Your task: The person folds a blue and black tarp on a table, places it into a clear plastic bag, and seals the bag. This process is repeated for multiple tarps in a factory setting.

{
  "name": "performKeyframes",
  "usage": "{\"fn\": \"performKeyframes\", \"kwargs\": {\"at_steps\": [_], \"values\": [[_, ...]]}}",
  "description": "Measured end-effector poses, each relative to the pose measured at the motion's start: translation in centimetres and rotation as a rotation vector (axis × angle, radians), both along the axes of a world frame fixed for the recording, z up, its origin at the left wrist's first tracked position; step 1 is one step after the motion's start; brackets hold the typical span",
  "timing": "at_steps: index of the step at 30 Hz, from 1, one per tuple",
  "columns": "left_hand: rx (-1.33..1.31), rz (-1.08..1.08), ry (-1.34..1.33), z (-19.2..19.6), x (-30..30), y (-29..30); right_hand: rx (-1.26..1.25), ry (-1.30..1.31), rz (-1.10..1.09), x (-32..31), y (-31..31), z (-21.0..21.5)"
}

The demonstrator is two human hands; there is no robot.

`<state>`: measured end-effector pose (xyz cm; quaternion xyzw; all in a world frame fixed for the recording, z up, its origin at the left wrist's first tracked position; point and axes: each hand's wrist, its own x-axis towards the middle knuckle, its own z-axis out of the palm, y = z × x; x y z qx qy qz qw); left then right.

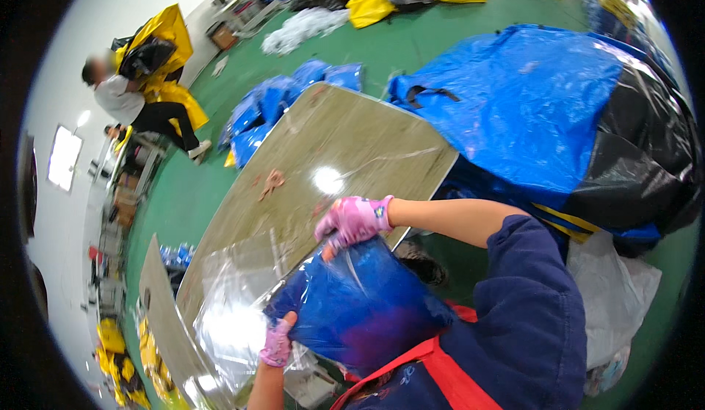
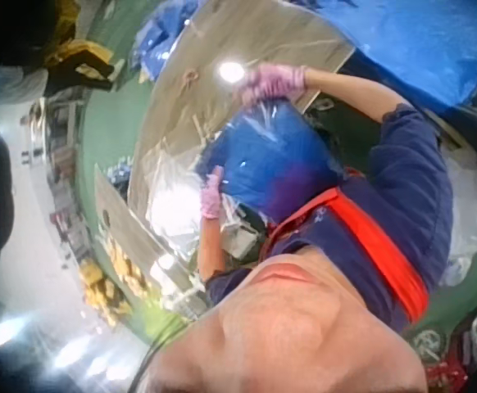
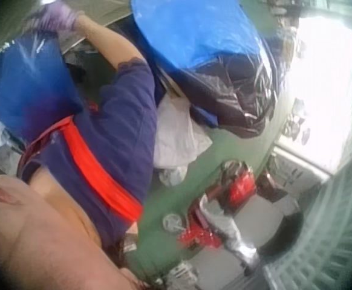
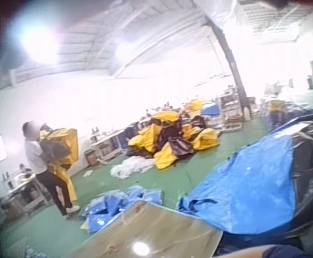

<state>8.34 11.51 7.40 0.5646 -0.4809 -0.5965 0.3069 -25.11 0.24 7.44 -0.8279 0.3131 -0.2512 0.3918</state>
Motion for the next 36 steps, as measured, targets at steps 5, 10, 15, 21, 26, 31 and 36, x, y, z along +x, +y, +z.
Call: {"fn": "performKeyframes", "kwargs": {"at_steps": [5, 10, 15, 21, 26, 31, 36], "values": [[-0.209, 0.169, 0.157, 7.9, -1.0, -14.5, -0.394, 0.618, -1.060, -12.4, -6.9, -5.4], [-0.245, 0.292, 0.688, 9.1, -0.3, -24.8, 0.205, 0.830, -1.325, -30.4, -8.4, -14.6], [0.136, 0.029, 0.673, 0.3, -2.5, -19.2, -0.394, 0.072, -1.580, -26.2, -8.7, -0.1], [0.176, -0.144, 0.664, -1.0, 1.8, -19.8, -0.780, 0.020, -0.066, 0.8, 8.9, 12.3], [0.012, -0.059, 0.361, 6.7, 10.9, -17.1, 0.557, -0.498, 0.730, 12.3, 21.2, 4.3], [0.054, 0.039, -0.090, 6.0, 20.3, -11.5, 0.086, -0.379, 0.915, 22.8, 27.1, -7.9], [0.138, 0.092, -0.969, -2.5, 29.2, -4.8, -0.128, -0.074, 1.075, 22.3, 24.9, -5.1]]}}
